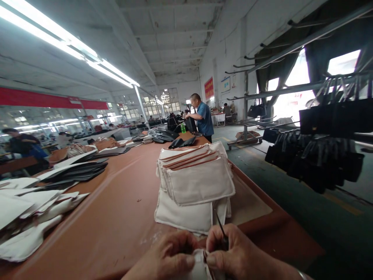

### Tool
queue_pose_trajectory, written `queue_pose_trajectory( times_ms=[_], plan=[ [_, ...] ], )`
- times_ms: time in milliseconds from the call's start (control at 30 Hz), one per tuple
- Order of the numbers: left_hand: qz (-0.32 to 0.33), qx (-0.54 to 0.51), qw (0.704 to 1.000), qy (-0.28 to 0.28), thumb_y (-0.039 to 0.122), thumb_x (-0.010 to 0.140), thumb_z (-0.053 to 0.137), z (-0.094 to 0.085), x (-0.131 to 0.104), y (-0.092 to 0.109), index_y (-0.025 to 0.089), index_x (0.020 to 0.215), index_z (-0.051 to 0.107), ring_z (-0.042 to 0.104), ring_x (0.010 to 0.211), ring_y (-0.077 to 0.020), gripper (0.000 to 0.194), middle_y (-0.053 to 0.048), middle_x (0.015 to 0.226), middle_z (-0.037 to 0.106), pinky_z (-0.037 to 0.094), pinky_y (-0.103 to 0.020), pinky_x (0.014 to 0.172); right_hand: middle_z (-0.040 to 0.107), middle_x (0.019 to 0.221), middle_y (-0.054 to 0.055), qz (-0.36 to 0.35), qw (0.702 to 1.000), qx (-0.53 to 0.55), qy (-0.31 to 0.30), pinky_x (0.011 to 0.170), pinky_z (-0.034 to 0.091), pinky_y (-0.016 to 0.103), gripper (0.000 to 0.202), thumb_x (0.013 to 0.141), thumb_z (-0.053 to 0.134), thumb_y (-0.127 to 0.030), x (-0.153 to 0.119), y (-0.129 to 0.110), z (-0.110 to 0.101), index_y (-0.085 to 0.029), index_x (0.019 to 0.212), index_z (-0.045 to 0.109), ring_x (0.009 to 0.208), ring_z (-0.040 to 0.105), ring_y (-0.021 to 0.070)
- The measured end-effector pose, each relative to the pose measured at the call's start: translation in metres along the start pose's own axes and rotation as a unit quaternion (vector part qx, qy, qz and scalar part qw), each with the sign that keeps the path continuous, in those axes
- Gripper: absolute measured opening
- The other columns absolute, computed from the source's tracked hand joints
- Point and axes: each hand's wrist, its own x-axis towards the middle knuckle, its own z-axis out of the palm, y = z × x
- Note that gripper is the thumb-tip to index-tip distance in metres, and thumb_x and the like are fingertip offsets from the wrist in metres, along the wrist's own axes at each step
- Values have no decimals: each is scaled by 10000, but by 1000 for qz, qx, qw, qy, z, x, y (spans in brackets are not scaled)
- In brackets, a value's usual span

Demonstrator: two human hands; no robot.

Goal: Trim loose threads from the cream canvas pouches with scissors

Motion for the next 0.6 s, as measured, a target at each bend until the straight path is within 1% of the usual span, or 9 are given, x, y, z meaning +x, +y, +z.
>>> queue_pose_trajectory(
  times_ms=[67,133,200,300,333,400,500,567,600],
  plan=[
    [-19,62,998,-16,511,737,800,9,1,7,126,969,669,405,670,-117,468,11,753,513,269,-212,571,508,652,-21,-17,999,-35,5,547,328,228,323,720,752,-416,-4,-5,4,-135,773,602,615,414,110],
    [-33,101,994,-6,539,728,814,19,2,11,127,818,640,311,584,-87,456,45,647,410,185,-223,507,495,655,-17,-25,998,-65,9,558,327,238,291,730,710,-402,-8,-10,7,-139,749,587,631,415,120],
    [-20,96,995,8,551,734,803,28,2,11,132,724,603,261,539,-73,465,52,602,371,146,-238,481,476,627,-26,-18,998,-53,2,530,312,237,254,727,678,-381,-11,-10,9,-153,735,567,592,405,114],
    [2,30,999,13,564,714,810,37,3,7,141,672,565,263,506,-62,491,48,574,392,154,-239,472,470,566,-45,15,999,40,-23,471,280,223,239,700,663,-377,-12,-1,10,-175,750,544,494,380,97],
    [1,10,1000,17,559,700,822,39,3,6,144,674,560,273,502,-61,491,47,571,405,160,-236,473,471,558,-50,26,997,72,-31,458,266,217,228,683,662,-358,-12,2,10,-179,754,539,474,371,91],
    [-16,8,1000,18,549,700,827,41,3,5,143,681,569,290,501,-65,481,40,572,429,164,-235,476,452,555,-61,37,993,105,-41,446,241,207,198,671,648,-321,-12,6,8,-180,753,535,461,343,80],
    [-22,50,998,12,534,743,798,41,2,7,130,717,615,328,521,-79,444,23,598,475,175,-233,486,462,630,-51,9,997,55,-51,491,269,208,242,692,682,-336,-16,0,6,-165,809,558,542,367,87],
    [-13,96,995,15,531,766,774,39,3,7,123,723,646,341,537,-84,429,18,613,486,178,-232,490,483,675,-40,-4,999,-1,-44,529,293,215,298,664,734,-340,-18,-8,6,-157,829,567,608,392,102],
    [-9,122,992,18,530,775,761,38,3,7,119,735,668,348,545,-87,424,15,620,491,181,-231,492,489,677,-38,0,999,-21,-37,533,295,218,292,651,736,-323,-19,-11,5,-155,821,569,618,393,105]
  ],
)
